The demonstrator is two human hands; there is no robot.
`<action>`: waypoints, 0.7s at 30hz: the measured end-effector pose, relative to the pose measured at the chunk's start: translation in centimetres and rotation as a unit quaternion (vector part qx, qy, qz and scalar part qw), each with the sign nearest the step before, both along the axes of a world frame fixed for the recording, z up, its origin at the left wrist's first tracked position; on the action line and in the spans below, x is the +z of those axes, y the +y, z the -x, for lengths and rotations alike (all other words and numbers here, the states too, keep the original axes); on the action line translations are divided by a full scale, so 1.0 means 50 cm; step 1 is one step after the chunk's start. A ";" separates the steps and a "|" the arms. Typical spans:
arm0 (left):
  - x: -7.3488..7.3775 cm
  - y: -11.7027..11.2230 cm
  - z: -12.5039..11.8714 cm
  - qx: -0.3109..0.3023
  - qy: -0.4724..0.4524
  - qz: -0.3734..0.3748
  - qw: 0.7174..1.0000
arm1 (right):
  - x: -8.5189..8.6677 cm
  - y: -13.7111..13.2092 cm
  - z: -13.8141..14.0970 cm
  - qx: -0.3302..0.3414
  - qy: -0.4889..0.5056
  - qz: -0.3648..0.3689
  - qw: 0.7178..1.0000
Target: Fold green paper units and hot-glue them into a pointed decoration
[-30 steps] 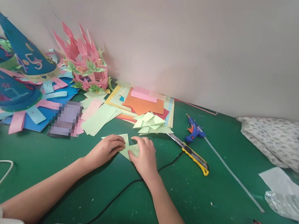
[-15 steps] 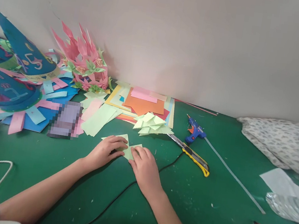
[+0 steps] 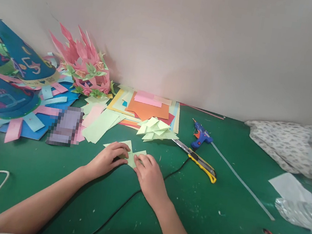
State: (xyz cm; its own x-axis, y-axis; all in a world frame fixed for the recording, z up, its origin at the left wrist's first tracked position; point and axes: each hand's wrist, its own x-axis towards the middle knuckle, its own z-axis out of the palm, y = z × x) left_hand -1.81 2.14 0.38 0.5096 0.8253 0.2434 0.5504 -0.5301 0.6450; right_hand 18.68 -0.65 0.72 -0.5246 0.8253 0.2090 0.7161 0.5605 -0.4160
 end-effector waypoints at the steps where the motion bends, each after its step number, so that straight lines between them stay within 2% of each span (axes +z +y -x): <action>1: -0.001 0.000 0.000 0.001 -0.002 0.002 1.000 | 0.000 0.001 -0.001 0.002 0.000 0.002 1.000; 8: 0.003 -0.002 -0.001 -0.011 -0.002 -0.008 1.000 | 0.002 0.006 -0.005 0.016 -0.002 -0.003 1.000; 13: 0.012 -0.004 -0.006 -0.009 0.040 -0.024 0.999 | 0.007 0.007 -0.007 0.028 -0.024 -0.010 0.999; 21: 0.023 -0.001 -0.012 -0.005 0.052 0.010 0.999 | 0.011 -0.001 -0.002 0.001 -0.088 -0.022 0.996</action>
